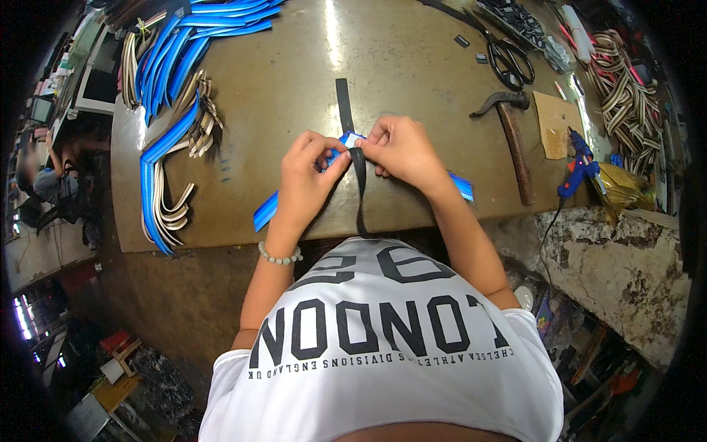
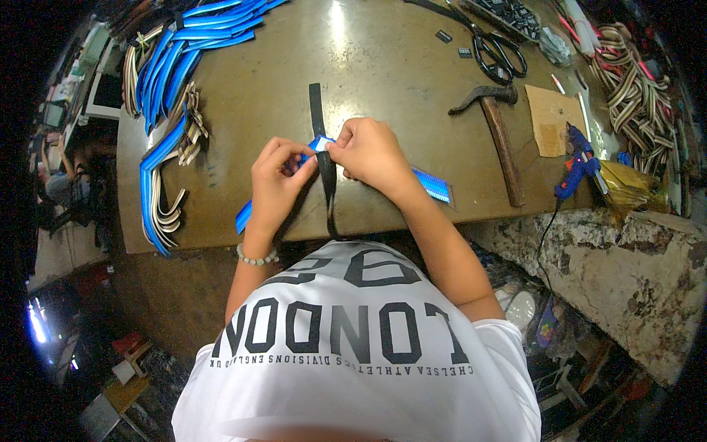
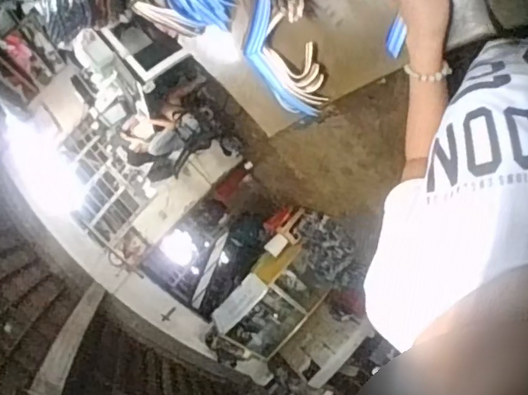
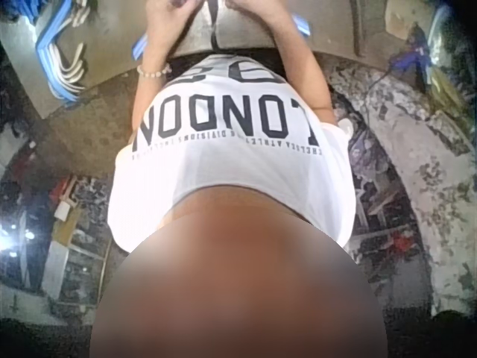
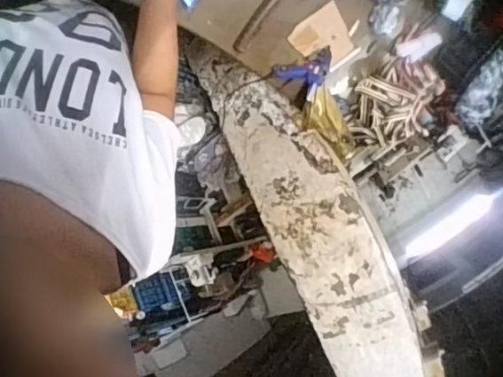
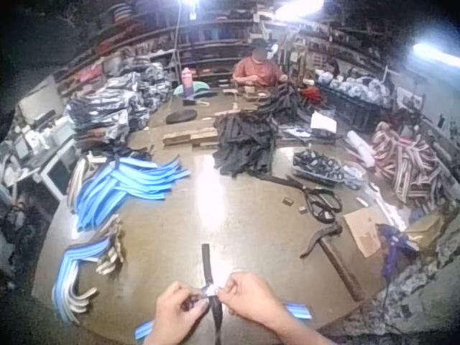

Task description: The person repeatedly assembles short strap units by applying hot glue to blue and black ribbons, folding them into V-shapes, and securing them with small metal clips. The person handles the ribbons and clips one at a time, placing each finished unit aside on the table.

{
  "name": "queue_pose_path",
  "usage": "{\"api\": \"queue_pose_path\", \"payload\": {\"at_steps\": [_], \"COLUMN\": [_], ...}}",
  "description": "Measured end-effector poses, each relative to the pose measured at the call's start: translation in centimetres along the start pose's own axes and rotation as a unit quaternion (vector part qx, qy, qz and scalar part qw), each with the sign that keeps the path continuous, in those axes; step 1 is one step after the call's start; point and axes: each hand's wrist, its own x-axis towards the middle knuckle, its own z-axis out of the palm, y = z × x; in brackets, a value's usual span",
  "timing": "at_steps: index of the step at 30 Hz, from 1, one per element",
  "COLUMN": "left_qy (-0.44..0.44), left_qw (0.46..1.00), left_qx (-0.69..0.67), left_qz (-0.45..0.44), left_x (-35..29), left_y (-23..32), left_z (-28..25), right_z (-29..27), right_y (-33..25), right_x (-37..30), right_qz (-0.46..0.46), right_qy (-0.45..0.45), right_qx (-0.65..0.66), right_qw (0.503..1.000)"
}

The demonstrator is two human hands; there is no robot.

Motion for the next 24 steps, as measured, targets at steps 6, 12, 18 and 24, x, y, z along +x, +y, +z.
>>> {"api": "queue_pose_path", "payload": {"at_steps": [6,12,18,24], "left_qy": [0.0,0.001,-0.002,0.025], "left_qw": [0.996,0.995,0.996,0.993], "left_qx": [0.027,0.003,0.022,0.116], "left_qz": [-0.087,-0.096,-0.087,0.006], "left_x": [0.8,1.2,0.5,-0.2], "left_y": [0.3,0.1,0.3,0.5], "left_z": [0.1,0.1,0.7,1.1], "right_z": [-0.1,-0.7,-1.9,-2.0], "right_y": [0.1,-0.6,-1.9,0.0], "right_x": [0.2,-1.1,3.8,9.0], "right_qz": [0.007,-0.202,-0.19,-0.129], "right_qy": [-0.012,0.003,-0.073,-0.136], "right_qx": [-0.007,-0.125,-0.02,-0.046], "right_qw": [1.0,0.971,0.979,0.981]}}
